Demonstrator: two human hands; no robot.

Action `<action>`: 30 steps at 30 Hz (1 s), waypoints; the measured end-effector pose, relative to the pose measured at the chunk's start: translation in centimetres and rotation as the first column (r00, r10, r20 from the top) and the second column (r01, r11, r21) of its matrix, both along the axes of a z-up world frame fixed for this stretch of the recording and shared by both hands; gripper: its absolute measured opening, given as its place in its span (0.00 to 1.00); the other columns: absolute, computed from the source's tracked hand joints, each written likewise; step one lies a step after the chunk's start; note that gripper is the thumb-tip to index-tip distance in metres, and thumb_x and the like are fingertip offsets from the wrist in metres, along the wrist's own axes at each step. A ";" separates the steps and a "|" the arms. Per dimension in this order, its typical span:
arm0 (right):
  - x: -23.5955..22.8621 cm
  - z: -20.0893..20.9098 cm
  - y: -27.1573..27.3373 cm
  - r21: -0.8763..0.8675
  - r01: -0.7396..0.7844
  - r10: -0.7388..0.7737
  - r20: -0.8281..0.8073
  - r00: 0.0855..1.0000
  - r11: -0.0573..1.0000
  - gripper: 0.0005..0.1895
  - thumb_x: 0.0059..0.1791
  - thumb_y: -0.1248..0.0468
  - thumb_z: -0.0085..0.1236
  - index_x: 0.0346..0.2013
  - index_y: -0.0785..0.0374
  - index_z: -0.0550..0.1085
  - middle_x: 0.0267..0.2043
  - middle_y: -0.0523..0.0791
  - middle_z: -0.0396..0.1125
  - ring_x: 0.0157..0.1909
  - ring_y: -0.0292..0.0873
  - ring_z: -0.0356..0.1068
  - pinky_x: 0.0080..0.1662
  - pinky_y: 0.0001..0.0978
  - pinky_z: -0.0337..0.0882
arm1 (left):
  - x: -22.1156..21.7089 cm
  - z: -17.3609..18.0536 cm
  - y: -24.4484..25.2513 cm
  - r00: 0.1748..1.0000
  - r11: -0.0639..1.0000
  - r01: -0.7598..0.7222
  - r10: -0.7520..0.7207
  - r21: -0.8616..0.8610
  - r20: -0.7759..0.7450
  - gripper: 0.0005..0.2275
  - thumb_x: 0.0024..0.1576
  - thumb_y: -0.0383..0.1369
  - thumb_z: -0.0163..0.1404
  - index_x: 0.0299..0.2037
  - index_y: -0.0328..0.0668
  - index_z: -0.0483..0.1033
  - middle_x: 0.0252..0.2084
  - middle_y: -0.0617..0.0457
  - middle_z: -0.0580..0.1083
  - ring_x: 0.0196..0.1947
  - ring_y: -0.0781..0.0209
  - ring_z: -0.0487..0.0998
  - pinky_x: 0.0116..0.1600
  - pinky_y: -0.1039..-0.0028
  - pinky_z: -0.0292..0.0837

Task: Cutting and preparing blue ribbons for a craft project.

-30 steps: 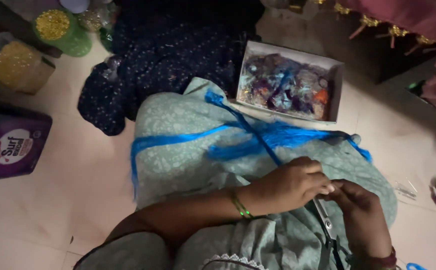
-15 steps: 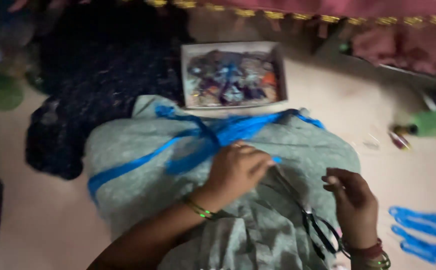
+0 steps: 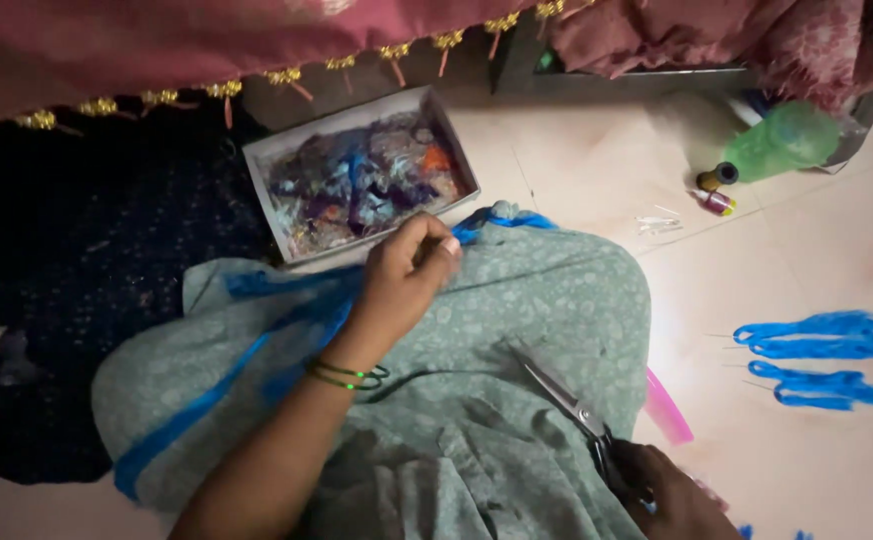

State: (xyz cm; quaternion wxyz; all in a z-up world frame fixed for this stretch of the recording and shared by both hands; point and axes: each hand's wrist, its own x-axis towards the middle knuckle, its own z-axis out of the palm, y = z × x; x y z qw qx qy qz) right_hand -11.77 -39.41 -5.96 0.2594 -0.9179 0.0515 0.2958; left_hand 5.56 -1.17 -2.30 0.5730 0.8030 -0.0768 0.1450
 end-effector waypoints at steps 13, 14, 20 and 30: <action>4.5 0.7 2.5 0.827 0.416 0.066 -0.473 0.879 0.377 0.21 0.47 0.51 0.64 0.38 0.64 0.67 0.23 0.38 0.58 0.22 0.33 0.56 0.25 0.26 0.54 | -0.3 -1.5 -1.1 0.890 0.751 -0.042 -0.271 -0.659 -0.366 0.03 0.62 0.29 0.52 0.40 0.37 0.74 0.31 0.58 0.74 0.32 0.71 0.76 0.39 0.78 0.73; 5.1 0.6 3.3 0.830 0.412 0.072 -0.470 0.880 0.375 0.21 0.47 0.51 0.64 0.38 0.64 0.67 0.23 0.38 0.58 0.22 0.33 0.56 0.25 0.26 0.54 | -0.3 -1.0 -1.1 0.893 0.754 -0.043 -0.266 -0.655 -0.364 0.03 0.62 0.29 0.52 0.40 0.37 0.74 0.31 0.58 0.74 0.32 0.71 0.76 0.39 0.78 0.73; 6.7 1.8 7.0 0.791 0.178 0.084 -0.277 0.957 0.585 0.26 0.44 0.45 0.69 0.38 0.63 0.70 0.28 0.36 0.59 0.28 0.30 0.56 0.29 0.24 0.55 | -0.8 -3.7 -1.5 0.841 0.674 -0.088 -0.345 -0.734 -0.417 0.03 0.62 0.27 0.50 0.39 0.36 0.74 0.39 0.53 0.78 0.41 0.65 0.80 0.50 0.68 0.80; 6.1 -1.0 5.9 0.702 0.068 0.023 -0.119 0.993 0.709 0.18 0.42 0.61 0.73 0.34 0.64 0.71 0.26 0.38 0.60 0.28 0.30 0.58 0.29 0.26 0.60 | -0.8 -4.1 -1.2 0.867 0.686 0.030 -0.379 -0.727 -0.322 0.02 0.64 0.22 0.49 0.39 0.33 0.72 0.42 0.47 0.78 0.42 0.62 0.79 0.52 0.69 0.77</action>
